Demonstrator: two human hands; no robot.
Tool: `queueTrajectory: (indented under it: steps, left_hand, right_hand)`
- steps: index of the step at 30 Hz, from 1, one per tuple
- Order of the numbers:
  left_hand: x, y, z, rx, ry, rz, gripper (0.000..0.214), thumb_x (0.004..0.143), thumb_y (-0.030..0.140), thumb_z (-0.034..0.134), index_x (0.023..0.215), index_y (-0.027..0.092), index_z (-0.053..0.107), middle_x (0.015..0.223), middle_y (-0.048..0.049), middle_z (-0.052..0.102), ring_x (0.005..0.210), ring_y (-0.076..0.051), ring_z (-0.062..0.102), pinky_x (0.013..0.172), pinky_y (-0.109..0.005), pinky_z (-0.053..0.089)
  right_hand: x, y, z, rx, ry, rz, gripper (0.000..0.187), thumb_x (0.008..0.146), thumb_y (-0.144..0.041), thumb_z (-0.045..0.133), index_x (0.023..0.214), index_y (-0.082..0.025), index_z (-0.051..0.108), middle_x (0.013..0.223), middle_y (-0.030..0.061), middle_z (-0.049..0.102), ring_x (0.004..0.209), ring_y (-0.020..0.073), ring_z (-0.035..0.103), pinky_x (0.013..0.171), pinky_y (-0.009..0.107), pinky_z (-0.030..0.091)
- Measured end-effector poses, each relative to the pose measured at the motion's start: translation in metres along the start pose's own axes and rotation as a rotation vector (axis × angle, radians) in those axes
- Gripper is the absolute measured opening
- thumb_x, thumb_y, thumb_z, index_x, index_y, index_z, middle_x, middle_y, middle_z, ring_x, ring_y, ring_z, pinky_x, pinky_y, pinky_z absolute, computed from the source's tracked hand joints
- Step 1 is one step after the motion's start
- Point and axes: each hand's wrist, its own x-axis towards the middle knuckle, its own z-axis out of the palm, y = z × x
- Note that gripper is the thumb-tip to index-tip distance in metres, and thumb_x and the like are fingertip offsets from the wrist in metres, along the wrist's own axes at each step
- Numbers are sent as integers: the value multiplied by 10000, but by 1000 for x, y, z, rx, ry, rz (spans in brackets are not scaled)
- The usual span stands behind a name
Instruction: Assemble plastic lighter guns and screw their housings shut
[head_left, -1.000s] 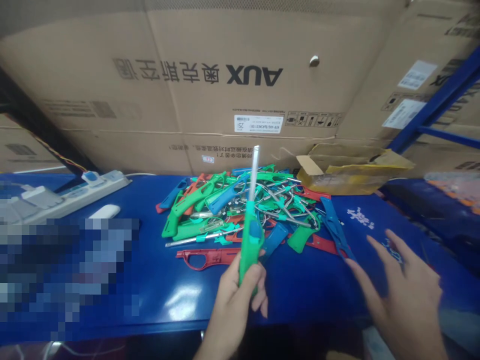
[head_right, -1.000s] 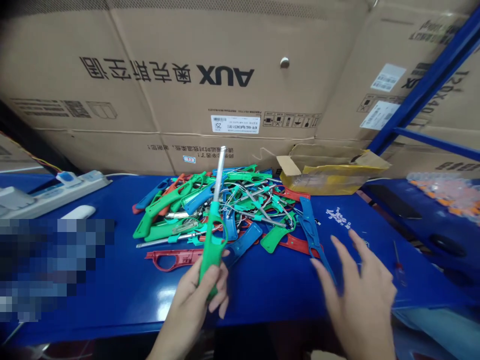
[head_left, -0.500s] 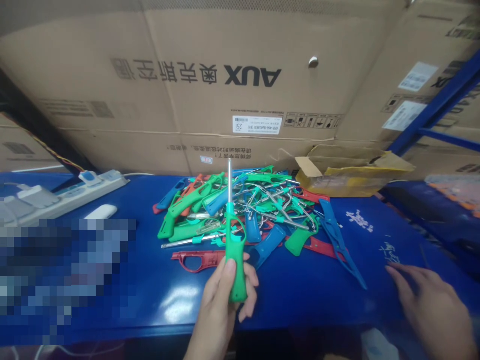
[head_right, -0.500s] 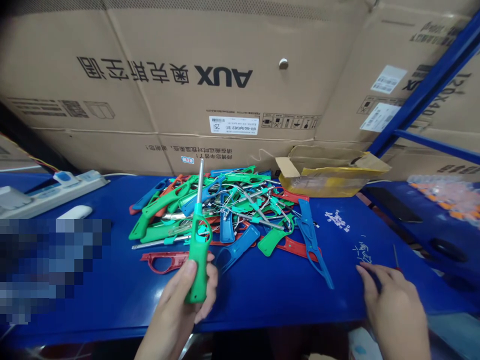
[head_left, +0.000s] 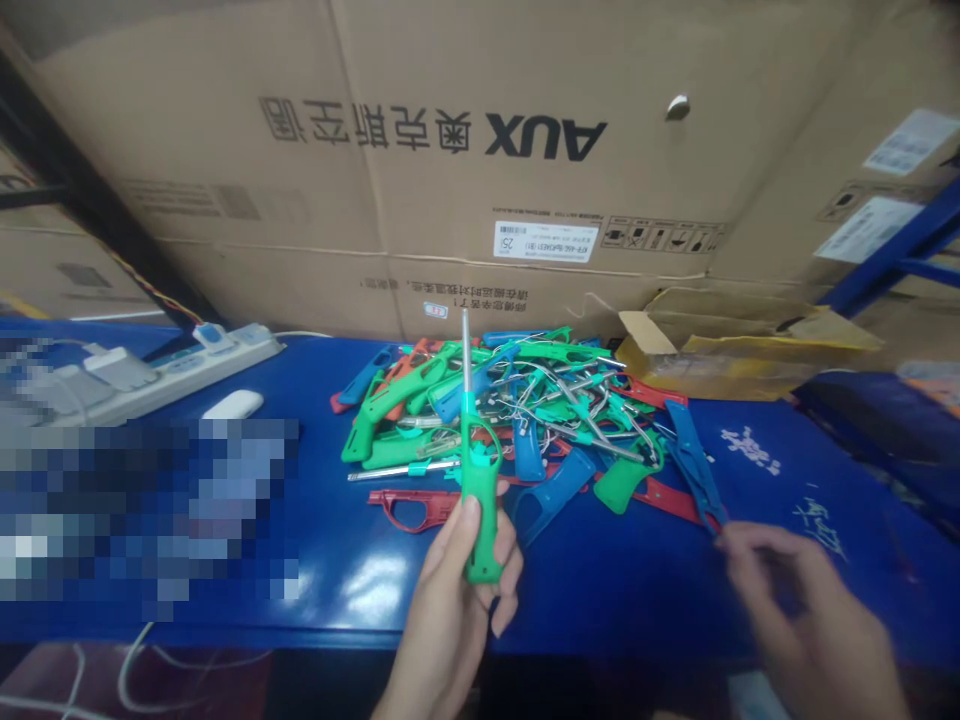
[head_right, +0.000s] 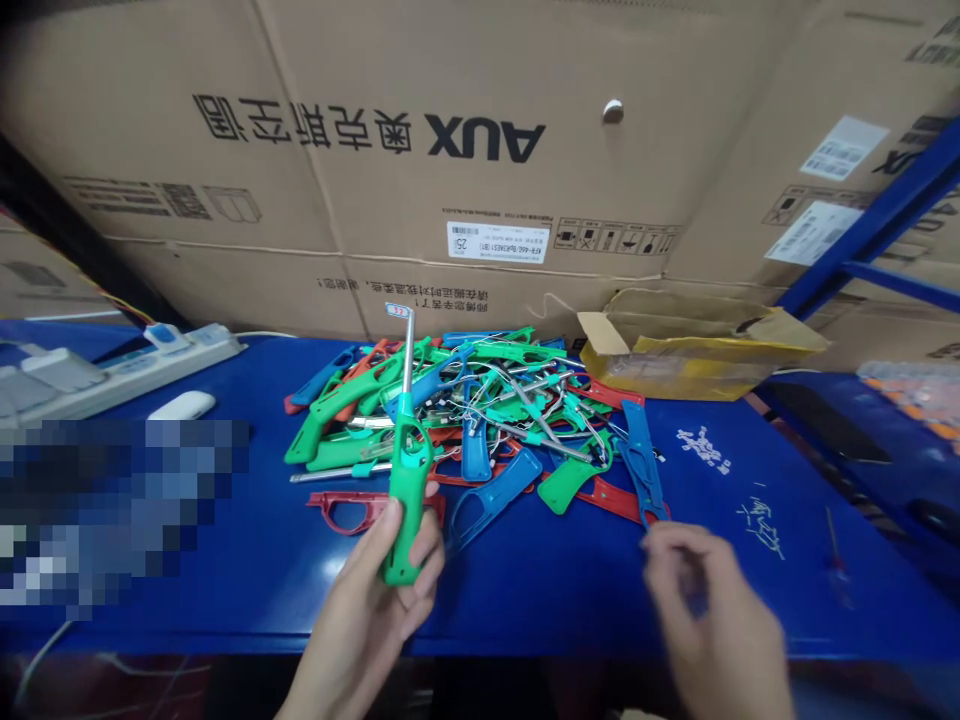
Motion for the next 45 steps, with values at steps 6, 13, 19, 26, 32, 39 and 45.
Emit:
queueTrajectory:
  steps: [6,13,19,26,32,39,45]
  left_hand:
    - [4,-3,-2,-100,21,111,464,975,527,632,1251,154,648,762,0,495,660,-134,468,548,-226,411]
    - [8,-8,-5,-177,26,141,408,979,557,615,1114,178,677,785,-7,500,720,-146,448,714,-262,427]
    - [10,-5,-3,-221,49,106,417,987,557,594,847,165,620,829,-24,494,787,-156,447,749,-253,435]
    - [7,-1,1,-248,21,59,403,1007,542,563,890,162,632,808,-18,475,748,-152,429,729,-249,437]
    - [7,-2,1,-259,18,40,403,979,558,608,1031,162,656,805,-12,483,714,-143,421,691,-244,427]
    - [7,-6,-1,-147,54,116,402,947,551,665,892,153,648,851,-34,530,787,-159,478,736,-248,455]
    - [10,-13,-6,-71,39,185,378,984,509,627,882,146,654,858,-36,550,776,-145,482,727,-229,450]
  right_hand:
    - [-26,-108,42,584,-215,-248,88,945,-207,598,862,-238,592,781,-21,666,616,103,611,585,182,508]
    - [-27,-138,57,853,-352,-234,83,965,-169,612,931,-236,648,861,-7,686,747,123,661,670,201,536]
    - [-33,-143,60,851,-360,-277,135,978,-137,609,931,-244,676,908,-18,728,854,118,690,781,196,538]
    - [-33,-143,62,783,-314,-335,130,985,-140,600,917,-236,654,880,-19,702,827,108,668,723,180,527]
    - [-35,-145,62,744,-311,-323,137,990,-174,606,893,-247,669,885,-14,678,817,115,682,756,189,535]
    - [-38,-146,65,698,-278,-306,158,1007,-186,579,925,-250,698,922,-4,667,768,103,714,708,161,543]
    - [-43,-144,68,604,-214,-354,172,1018,-180,545,962,-243,694,946,10,681,785,109,729,688,167,541]
